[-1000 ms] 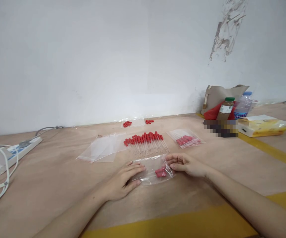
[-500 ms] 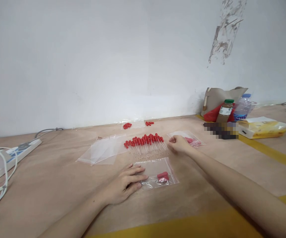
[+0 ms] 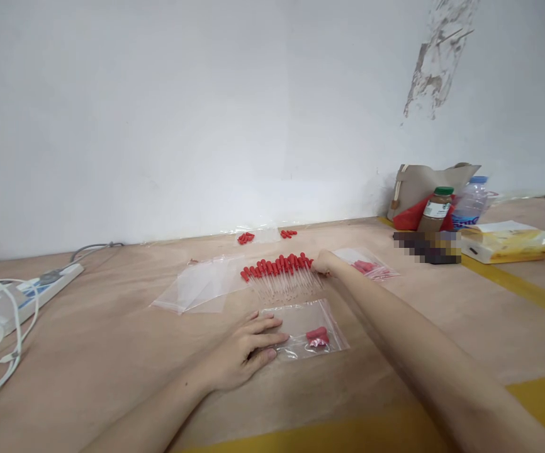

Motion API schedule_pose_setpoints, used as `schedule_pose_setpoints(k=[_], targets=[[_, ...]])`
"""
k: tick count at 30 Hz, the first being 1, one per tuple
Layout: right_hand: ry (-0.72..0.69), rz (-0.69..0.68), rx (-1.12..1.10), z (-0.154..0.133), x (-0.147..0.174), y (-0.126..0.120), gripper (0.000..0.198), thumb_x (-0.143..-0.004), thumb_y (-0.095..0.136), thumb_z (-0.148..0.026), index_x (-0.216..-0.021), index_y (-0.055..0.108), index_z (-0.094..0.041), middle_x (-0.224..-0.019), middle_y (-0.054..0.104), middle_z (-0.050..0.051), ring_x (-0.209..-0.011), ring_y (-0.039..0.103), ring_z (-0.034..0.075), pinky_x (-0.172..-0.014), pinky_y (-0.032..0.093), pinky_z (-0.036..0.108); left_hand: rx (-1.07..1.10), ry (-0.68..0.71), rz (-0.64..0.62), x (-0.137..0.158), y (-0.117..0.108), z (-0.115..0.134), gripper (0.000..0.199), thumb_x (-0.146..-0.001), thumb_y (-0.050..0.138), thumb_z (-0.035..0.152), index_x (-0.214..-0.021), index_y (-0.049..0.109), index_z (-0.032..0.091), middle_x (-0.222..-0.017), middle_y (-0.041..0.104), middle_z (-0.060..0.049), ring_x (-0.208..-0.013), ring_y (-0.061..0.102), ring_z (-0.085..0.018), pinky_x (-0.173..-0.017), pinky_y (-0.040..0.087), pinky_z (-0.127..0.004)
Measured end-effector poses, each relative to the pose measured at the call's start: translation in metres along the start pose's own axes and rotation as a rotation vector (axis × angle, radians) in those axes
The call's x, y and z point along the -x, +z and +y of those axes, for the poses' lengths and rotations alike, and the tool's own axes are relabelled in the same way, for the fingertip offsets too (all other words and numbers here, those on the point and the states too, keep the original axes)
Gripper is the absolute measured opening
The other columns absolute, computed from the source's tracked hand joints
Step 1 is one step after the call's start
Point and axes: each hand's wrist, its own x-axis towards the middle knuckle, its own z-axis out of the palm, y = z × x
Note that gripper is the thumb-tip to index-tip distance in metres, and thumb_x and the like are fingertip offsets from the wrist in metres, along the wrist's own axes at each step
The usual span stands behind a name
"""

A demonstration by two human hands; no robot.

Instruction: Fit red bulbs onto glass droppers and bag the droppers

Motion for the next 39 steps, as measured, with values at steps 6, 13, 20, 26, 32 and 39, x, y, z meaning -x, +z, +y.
schedule_pose_setpoints(k=[6, 13, 20, 26, 32, 39], targets=[[0.072, 0.022, -0.245, 0.010, 0.022, -0.012, 0.023, -0.063, 0.052, -0.014, -0.085, 0.055, -0.011, -0.039, 0.037, -0.006, -0.037, 0.040, 0.010, -0.037, 0.028, 0.021, 0.020, -0.011, 0.002, 0.001, 0.000, 0.000, 0.034, -0.089, 0.040, 0.031, -0.122, 0.047, 0.030, -0.132, 0.041, -0.002, -0.124, 0.032, -0.020, -0.105, 0.019, -0.043], [-0.052, 0.096, -0.532, 0.039, 0.085, -0.024, 0.042, -0.067, 0.042, -0.014, -0.108, 0.033, -0.019, -0.050, 0.041, -0.008, -0.038, 0.041, 0.009, -0.037, 0.033, 0.018, 0.023, 0.001, 0.011, 0.001, -0.001, 0.001, 0.034, -0.089, 0.040, 0.032, -0.122, 0.047, 0.030, -0.132, 0.042, -0.003, -0.124, 0.033, -0.021, -0.105, 0.020, -0.044], [-0.094, 0.223, -0.686, 0.056, 0.110, -0.007, 0.039, -0.067, 0.048, -0.021, -0.102, 0.030, -0.023, -0.054, 0.043, -0.008, -0.043, 0.049, 0.011, -0.041, 0.042, 0.023, 0.002, -0.009, 0.001, 0.000, -0.002, 0.002, 0.033, -0.089, 0.039, 0.032, -0.121, 0.047, 0.032, -0.133, 0.040, -0.002, -0.125, 0.031, -0.021, -0.104, 0.021, -0.045], [-0.072, 0.104, -0.880, 0.055, 0.120, 0.008, 0.041, -0.066, 0.060, -0.027, -0.096, 0.031, -0.025, -0.066, 0.051, -0.006, -0.057, 0.059, 0.013, -0.058, 0.052, 0.030, 0.023, -0.018, 0.060, 0.001, 0.000, 0.004, 0.039, -0.088, 0.042, 0.032, -0.126, 0.042, 0.028, -0.131, 0.044, -0.003, -0.122, 0.036, -0.021, -0.104, 0.024, -0.043], [-0.168, -0.344, -0.576, 0.057, 0.128, -0.015, 0.031, -0.063, 0.066, -0.038, -0.080, 0.050, -0.017, -0.059, 0.053, -0.004, -0.053, 0.053, 0.009, -0.053, 0.043, 0.024, 0.007, -0.039, 0.074, 0.002, 0.001, 0.005, 0.045, -0.087, 0.043, 0.034, -0.130, 0.033, 0.027, -0.131, 0.043, -0.003, -0.121, 0.036, -0.021, -0.103, 0.026, -0.041], [-0.379, -0.229, -0.326, 0.054, 0.126, -0.006, 0.023, -0.063, 0.065, -0.033, -0.077, 0.061, -0.015, -0.059, 0.052, -0.003, -0.052, 0.044, 0.008, -0.048, 0.033, 0.021, -0.022, -0.063, 0.049, 0.001, -0.001, 0.006, 0.045, -0.087, 0.042, 0.037, -0.130, 0.035, 0.027, -0.131, 0.043, -0.003, -0.122, 0.035, -0.022, -0.102, 0.028, -0.040]])
